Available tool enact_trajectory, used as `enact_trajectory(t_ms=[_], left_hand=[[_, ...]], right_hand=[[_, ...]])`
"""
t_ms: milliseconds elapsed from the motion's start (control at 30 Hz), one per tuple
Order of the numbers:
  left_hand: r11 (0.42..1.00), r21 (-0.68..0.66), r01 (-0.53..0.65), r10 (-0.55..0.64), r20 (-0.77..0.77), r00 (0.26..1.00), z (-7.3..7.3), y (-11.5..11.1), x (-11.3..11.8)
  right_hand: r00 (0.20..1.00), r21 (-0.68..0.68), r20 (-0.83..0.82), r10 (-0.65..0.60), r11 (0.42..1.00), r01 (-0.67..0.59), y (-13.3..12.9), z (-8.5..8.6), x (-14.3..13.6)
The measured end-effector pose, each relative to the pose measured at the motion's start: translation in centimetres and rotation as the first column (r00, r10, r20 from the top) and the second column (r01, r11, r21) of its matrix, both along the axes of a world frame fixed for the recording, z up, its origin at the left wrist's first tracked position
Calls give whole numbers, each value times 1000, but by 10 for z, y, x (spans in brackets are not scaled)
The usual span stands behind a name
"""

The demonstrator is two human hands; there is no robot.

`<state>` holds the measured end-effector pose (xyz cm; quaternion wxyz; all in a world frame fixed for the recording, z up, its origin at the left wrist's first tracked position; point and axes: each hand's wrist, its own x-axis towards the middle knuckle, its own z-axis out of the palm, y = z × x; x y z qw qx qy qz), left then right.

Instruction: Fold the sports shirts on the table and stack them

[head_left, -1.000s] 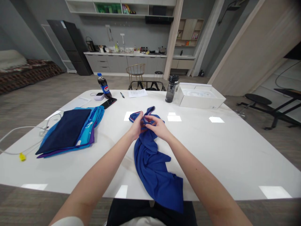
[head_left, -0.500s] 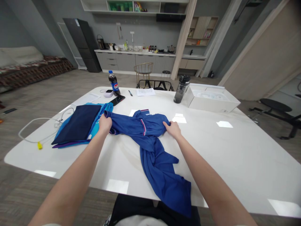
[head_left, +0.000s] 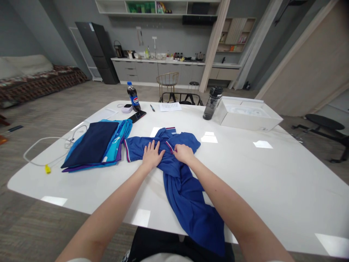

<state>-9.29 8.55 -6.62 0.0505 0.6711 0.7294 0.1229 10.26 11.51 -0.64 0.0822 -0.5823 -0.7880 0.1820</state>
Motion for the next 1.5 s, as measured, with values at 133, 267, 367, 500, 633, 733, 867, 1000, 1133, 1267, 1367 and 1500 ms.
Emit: enact_trajectory(t_ms=[133,267,367,500,633,733,867,1000,1133,1267,1367,1500], left_hand=[[996,85,-13,15,-23,1000,0,-3,-2],[992,128,7,-1,-50,999,2,-6,0],[992,125,17,-8,-70,997,0,-8,1],[998,52,-31,36,-103,994,7,-12,4],[996,81,39,-30,-107,994,29,3,17],[994,98,48,-47,-18,999,48,39,31],[994,-57,-98,101,50,994,58,98,41],[961,-237,-142,172,110,979,58,134,34],[950,-310,45,40,263,964,58,145,27],[923,-335,190,-60,363,930,63,145,23],[830,-446,336,-65,520,851,72,146,22],[865,-322,384,-115,620,777,95,148,22]], right_hand=[[931,137,-302,-207,956,258,17,6,88],[697,239,-512,-503,695,678,9,-1,220],[556,216,-416,-719,516,829,-21,-19,308],[543,151,-7,-840,536,831,-61,-36,359],[715,369,46,-697,677,636,-61,-23,318],[912,399,-62,-406,827,396,-29,-8,256],[973,240,-115,-198,945,220,28,-5,190],[963,5,-118,-242,970,244,68,-18,164],[987,-108,-59,-148,984,141,83,-19,156],[995,-301,-8,102,948,-99,83,-5,153],[982,-229,-96,166,956,-184,74,5,153],[964,95,-212,162,985,-144,46,13,160]])
